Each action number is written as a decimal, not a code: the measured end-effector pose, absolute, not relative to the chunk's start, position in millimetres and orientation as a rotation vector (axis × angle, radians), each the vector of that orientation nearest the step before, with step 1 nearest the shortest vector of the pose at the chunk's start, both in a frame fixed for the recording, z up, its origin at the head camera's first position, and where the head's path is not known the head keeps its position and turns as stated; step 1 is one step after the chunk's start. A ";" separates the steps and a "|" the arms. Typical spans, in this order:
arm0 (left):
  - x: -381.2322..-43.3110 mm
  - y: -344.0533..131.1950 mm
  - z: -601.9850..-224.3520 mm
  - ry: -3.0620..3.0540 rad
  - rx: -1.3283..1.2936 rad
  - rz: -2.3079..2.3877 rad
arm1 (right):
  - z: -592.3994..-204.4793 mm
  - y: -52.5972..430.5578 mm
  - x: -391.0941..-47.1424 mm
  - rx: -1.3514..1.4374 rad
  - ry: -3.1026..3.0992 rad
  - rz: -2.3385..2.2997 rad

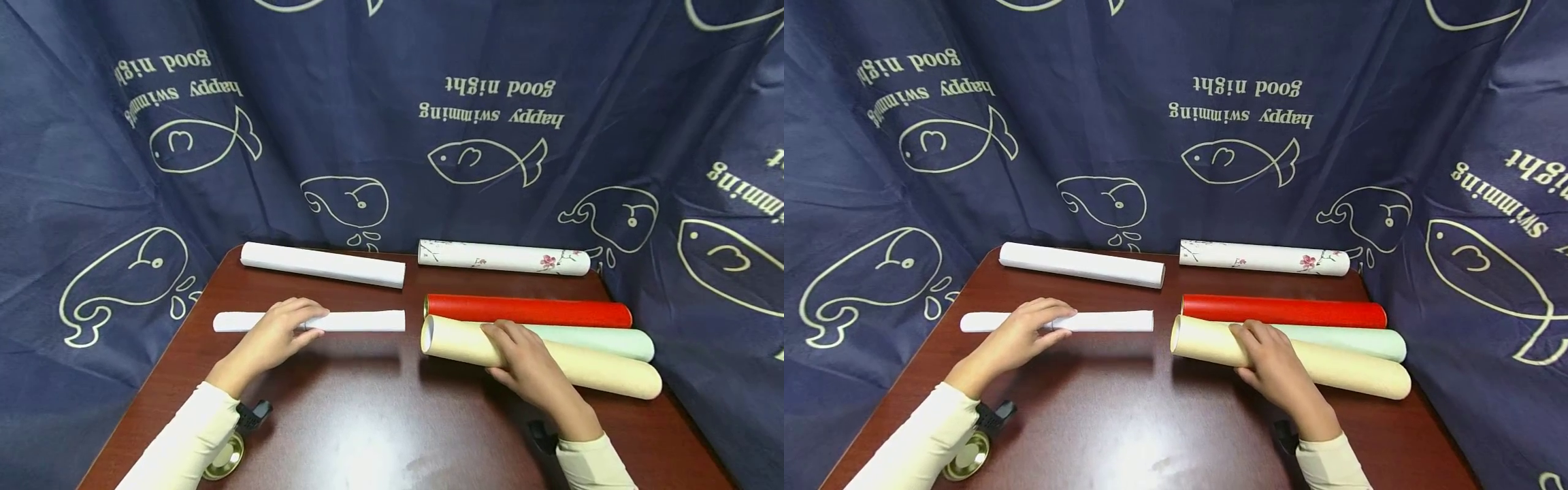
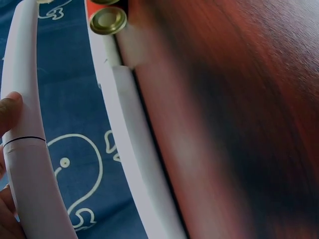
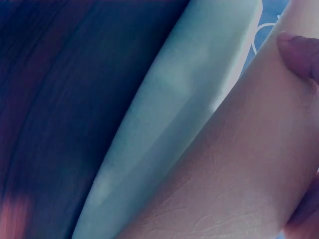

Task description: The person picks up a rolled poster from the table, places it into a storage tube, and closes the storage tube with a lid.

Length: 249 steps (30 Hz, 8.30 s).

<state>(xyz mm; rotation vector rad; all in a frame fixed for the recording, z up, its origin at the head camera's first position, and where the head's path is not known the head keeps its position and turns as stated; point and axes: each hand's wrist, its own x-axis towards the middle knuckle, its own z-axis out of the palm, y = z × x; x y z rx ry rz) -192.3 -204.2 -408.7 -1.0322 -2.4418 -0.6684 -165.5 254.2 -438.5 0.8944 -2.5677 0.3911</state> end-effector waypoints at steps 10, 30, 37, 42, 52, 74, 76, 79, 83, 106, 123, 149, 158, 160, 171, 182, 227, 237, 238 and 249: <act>-183.2 -191.1 -408.3 -2.427 -1.081 -0.612 | -447.9 246.6 -168.2 0.925 -2.515 0.442; -182.5 -162.2 -419.8 -2.448 -1.180 -0.548 | -451.7 242.1 -170.5 1.000 -2.413 0.499; -180.9 -146.9 -425.2 -2.456 -1.221 -0.509 | -453.1 239.7 -169.7 1.033 -2.367 0.488; -180.0 -132.0 -424.0 -2.437 -1.229 -0.505 | -451.6 239.1 -168.2 1.036 -2.352 0.485; -183.7 -108.5 -424.5 -2.465 -1.176 -0.494 | -454.0 236.1 -167.7 1.058 -2.351 0.475; -177.6 -73.8 -420.8 -2.571 -1.096 -0.481 | -456.2 231.2 -166.0 1.050 -2.387 0.472; -176.5 -76.1 -420.4 -2.579 -1.091 -0.487 | -456.8 230.6 -166.0 1.047 -2.386 0.473; -175.0 -86.8 -420.3 -2.581 -1.075 -0.499 | -456.7 229.4 -165.5 1.038 -2.389 0.476; -172.2 -109.7 -421.2 -2.566 -1.068 -0.491 | -456.1 229.9 -163.5 1.020 -2.400 0.484; -163.0 -123.3 -428.0 -2.506 -1.020 -0.546 | -457.9 225.1 -162.2 1.067 -2.404 0.486; -153.4 -136.3 -431.5 -2.355 -1.008 -0.640 | -456.4 223.9 -159.4 1.056 -2.432 0.460; -158.0 -109.0 -455.8 -2.499 -1.127 -0.968 | -458.8 220.8 -156.2 1.047 -2.433 0.482; -154.9 -106.9 -459.1 -2.591 -1.227 -0.967 | -462.5 219.1 -159.2 1.045 -2.397 0.476; -154.9 -105.8 -459.6 -2.594 -1.240 -0.960 | -463.3 217.4 -160.0 1.047 -2.393 0.475; -150.9 -147.1 -450.9 -2.539 -1.050 -0.918 | -462.9 213.9 -159.1 1.062 -2.415 0.471; -132.8 -236.0 -446.4 -2.646 -0.849 -0.613 | -461.4 218.8 -157.7 1.064 -2.406 0.483; -97.5 -318.0 -461.2 -2.986 -0.471 -0.469 | -461.3 219.1 -159.7 1.059 -2.428 0.464; -120.0 -256.9 -423.5 -2.639 -0.658 -0.647 | -460.6 219.5 -159.2 1.063 -2.404 0.470; -121.9 -247.3 -421.9 -2.618 -0.682 -0.700 | -460.9 219.6 -159.2 1.066 -2.401 0.470; -149.2 -138.7 -426.3 -2.501 -0.869 -1.385 | -456.3 217.6 -161.6 1.077 -2.390 0.478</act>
